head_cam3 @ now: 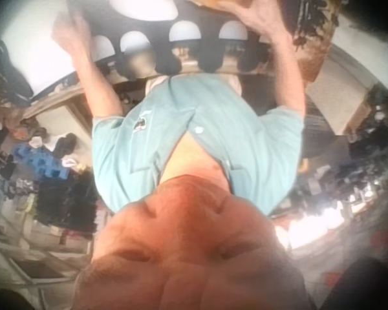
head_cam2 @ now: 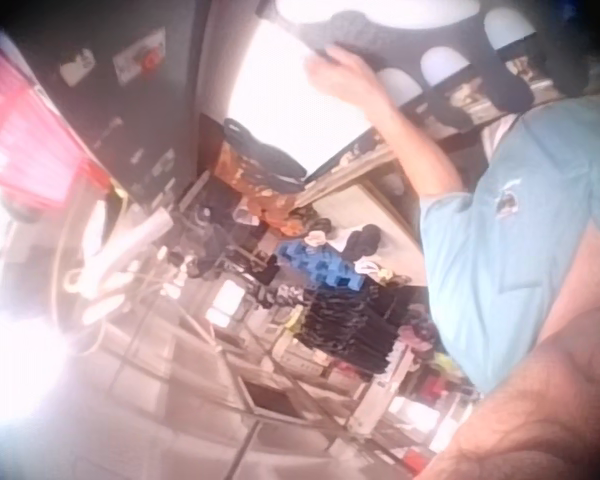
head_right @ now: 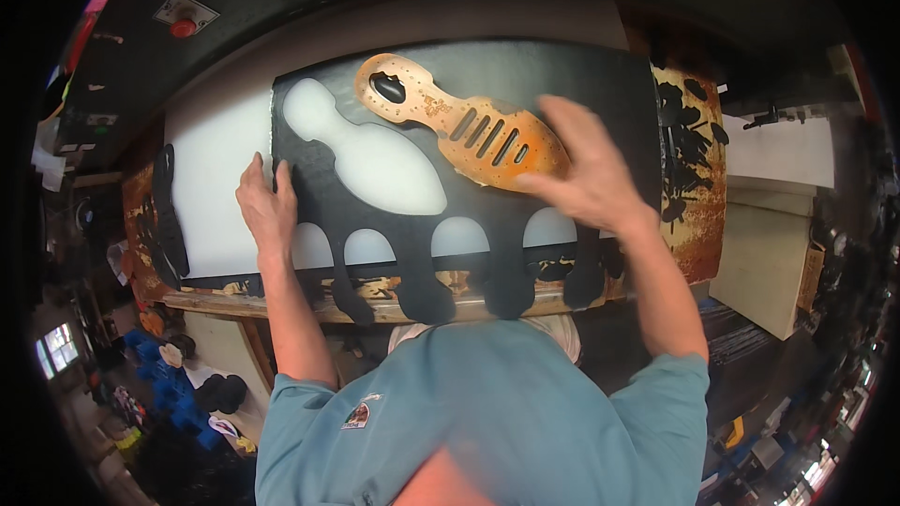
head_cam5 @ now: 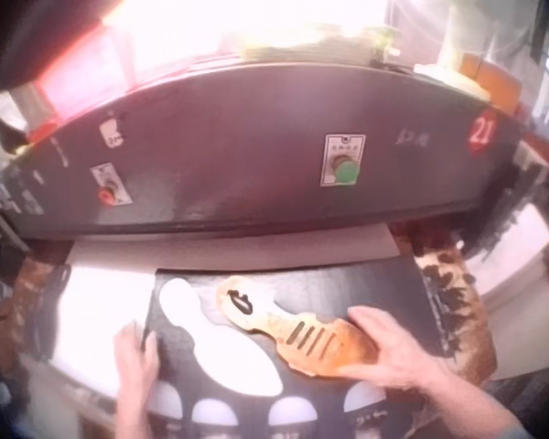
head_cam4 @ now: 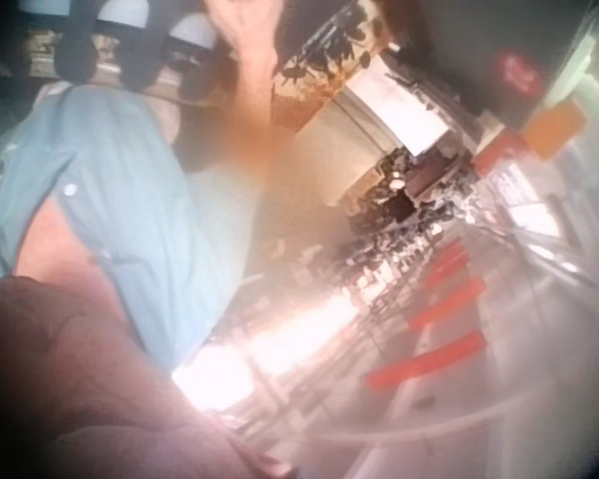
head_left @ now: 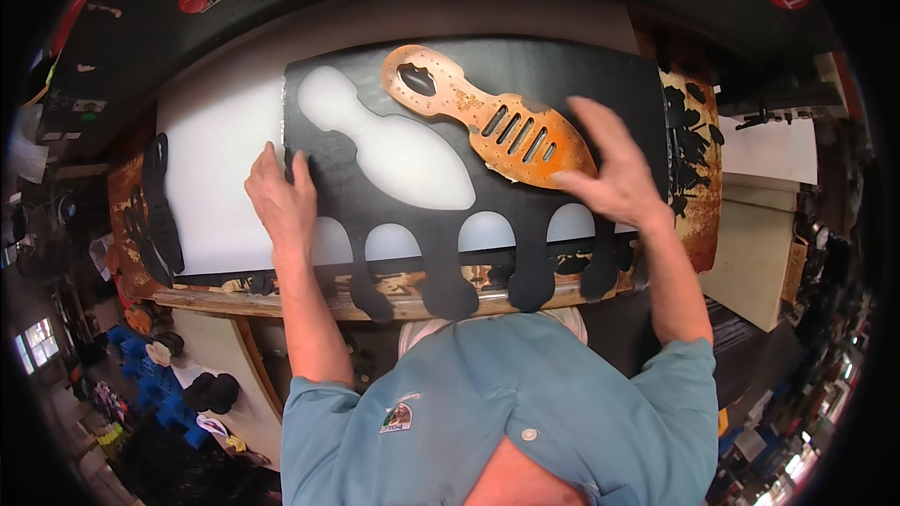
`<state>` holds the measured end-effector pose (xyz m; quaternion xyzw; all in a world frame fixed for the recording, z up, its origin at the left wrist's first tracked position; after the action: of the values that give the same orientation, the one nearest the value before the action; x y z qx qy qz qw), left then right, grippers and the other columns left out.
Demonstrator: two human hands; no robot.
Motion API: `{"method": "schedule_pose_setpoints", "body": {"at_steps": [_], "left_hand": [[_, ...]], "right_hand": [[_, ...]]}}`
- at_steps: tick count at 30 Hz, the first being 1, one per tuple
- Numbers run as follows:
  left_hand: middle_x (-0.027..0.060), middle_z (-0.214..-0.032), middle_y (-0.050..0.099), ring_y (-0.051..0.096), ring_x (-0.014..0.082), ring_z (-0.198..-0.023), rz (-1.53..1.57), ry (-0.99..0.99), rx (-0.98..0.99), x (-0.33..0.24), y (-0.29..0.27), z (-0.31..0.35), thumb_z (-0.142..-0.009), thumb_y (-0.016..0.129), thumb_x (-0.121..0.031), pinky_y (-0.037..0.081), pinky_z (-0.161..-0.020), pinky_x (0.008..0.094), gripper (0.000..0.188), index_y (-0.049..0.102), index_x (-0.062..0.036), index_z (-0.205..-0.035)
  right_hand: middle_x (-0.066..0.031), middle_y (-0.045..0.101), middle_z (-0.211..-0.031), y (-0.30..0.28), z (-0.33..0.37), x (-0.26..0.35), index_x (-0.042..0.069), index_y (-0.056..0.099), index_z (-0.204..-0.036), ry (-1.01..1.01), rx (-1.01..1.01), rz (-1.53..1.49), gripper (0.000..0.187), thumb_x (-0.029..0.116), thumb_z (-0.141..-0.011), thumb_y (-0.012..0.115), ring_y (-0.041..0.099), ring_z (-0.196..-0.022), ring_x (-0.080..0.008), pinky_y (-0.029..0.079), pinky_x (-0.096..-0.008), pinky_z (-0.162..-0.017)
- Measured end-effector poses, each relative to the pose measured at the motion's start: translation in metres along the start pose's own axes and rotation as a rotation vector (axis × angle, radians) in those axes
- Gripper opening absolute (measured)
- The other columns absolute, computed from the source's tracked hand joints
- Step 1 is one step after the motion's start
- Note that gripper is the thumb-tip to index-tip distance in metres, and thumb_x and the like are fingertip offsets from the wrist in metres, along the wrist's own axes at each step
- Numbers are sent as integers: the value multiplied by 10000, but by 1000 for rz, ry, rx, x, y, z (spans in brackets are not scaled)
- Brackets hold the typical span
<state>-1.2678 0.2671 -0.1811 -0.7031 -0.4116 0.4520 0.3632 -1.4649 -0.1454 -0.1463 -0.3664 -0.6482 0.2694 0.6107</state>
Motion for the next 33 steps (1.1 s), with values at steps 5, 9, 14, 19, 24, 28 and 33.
{"method": "schedule_pose_setpoints", "body": {"at_steps": [5,9,14,19,24,28,33], "left_hand": [[270,-1238,708,701,403,-1027,-9,-93,-1,15,3,-12,-1050,710,-256,570,-926,468,391,700,78,-1253],[202,-974,746,702,343,-850,204,-125,0,29,9,-14,-1039,730,-221,560,-802,437,279,737,53,-1096],[161,-943,743,670,291,-798,206,-104,-81,55,-17,-12,-1009,768,-163,555,-769,407,199,742,31,-1049],[230,-1355,671,629,405,-1289,102,153,-265,-2,-18,-7,-1016,710,-74,505,-1120,486,325,682,28,-1324],[259,-1449,647,606,451,-1351,366,273,-49,-76,47,-2,-1013,664,-28,478,-1163,518,367,659,56,-1370],[266,-1446,639,583,480,-1358,230,371,-120,-77,59,2,-967,701,-13,470,-1157,535,412,635,90,-1361],[293,-1497,602,533,497,-1416,187,344,-68,-80,56,3,-991,726,-117,422,-1204,544,466,623,89,-1396]], "right_hand": [[-305,473,-1519,50,-27,33,-9,538,-1518,-250,-11,226,1002,406,-720,979,517,-1351,-476,489,-536,-1150],[-304,491,-1476,48,-33,40,26,616,-1451,-262,-7,216,896,317,-680,969,549,-1263,-462,521,-536,-1080],[-345,495,-1436,70,-21,68,23,658,-1404,-229,-66,160,816,276,-674,922,552,-1201,-487,519,-560,-1036],[-327,490,-1465,78,-27,72,43,662,-1415,-297,-9,132,809,257,-674,905,546,-1244,-493,518,-552,-1068],[-287,523,-1520,56,-40,57,28,680,-1425,-168,141,-134,842,242,-648,922,566,-1302,-442,486,-507,-1136],[-210,573,-1535,34,-41,28,-17,627,-1499,78,231,-683,907,273,-703,950,583,-1376,-287,428,-392,-1205],[-196,610,-1454,17,-1,19,-122,486,-1562,265,16,-1105,948,180,-772,916,600,-1335,-246,431,-393,-1193]]}}
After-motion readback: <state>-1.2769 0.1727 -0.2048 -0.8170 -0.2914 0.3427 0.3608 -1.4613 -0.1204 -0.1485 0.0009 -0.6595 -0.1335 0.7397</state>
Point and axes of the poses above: each hand's wrist, its own z-axis away from the middle knuckle, its own y-axis out of the palm, x = y × z, the point moved 5 cm from there along -z, towards the middle knuckle
